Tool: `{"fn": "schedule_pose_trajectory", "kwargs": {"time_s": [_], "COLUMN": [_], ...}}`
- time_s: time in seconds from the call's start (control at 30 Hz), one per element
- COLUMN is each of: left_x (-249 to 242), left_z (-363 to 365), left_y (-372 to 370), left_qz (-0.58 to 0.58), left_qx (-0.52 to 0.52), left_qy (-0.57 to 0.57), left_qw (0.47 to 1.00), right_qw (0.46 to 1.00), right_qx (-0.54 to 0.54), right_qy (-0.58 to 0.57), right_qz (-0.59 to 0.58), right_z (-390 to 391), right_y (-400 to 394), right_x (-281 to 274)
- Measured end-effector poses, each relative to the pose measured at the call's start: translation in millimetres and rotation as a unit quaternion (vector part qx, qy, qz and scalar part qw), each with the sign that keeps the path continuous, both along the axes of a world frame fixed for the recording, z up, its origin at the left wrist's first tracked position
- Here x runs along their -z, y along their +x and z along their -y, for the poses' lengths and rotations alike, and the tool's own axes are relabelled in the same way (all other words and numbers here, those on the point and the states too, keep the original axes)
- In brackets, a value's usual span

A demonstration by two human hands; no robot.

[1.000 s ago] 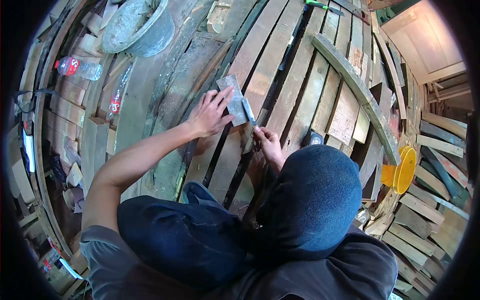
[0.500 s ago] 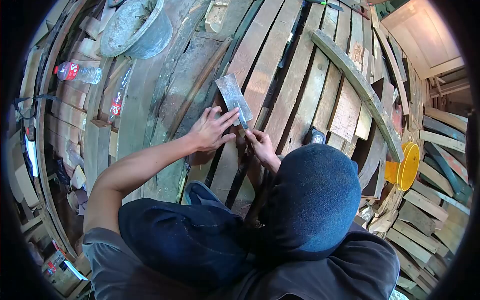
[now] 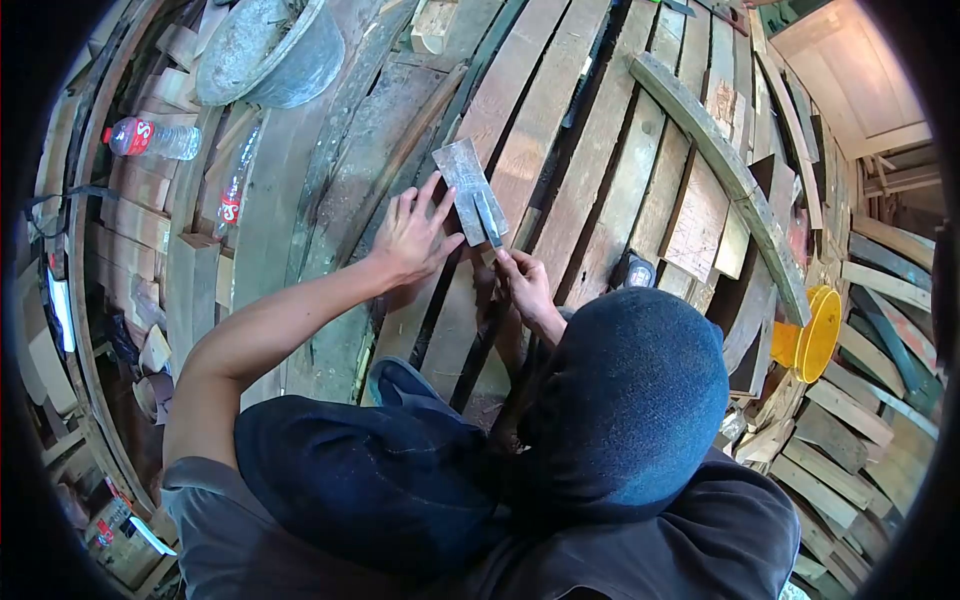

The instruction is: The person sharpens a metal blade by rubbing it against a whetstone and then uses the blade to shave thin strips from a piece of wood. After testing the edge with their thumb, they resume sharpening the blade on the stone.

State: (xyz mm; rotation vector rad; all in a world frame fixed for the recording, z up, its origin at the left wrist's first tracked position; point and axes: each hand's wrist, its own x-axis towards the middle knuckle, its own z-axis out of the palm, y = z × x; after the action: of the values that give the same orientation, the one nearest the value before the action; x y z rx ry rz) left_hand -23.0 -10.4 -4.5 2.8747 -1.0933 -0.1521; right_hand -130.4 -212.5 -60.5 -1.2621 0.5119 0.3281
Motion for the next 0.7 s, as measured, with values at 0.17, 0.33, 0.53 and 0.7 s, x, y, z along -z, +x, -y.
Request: {"fn": "schedule_pose_trajectory", "kwargs": {"time_s": [0.17,0.33,0.53,0.7], "left_x": [-3,1,4,2], "left_z": [1,0,7,21], "left_y": [-4,9,30,28], "left_qz": [-0.051,-0.016,-0.014,-0.012], "left_qx": [0.017,-0.012,0.009,0.084], "left_qy": [-0.056,-0.034,-0.046,-0.059], "left_qw": [0.997,0.999,0.999,0.995], "right_qw": [1.0,0.999,0.997,0.996], "right_qx": [-0.004,0.003,0.022,0.069], "right_qy": [-0.008,-0.033,-0.059,-0.035], "right_qz": [0.002,0.019,0.046,0.044], "right_z": [0,0,5,10], "right_y": [1,1,1,5], "right_x": [-6,-3,5,-18]}}
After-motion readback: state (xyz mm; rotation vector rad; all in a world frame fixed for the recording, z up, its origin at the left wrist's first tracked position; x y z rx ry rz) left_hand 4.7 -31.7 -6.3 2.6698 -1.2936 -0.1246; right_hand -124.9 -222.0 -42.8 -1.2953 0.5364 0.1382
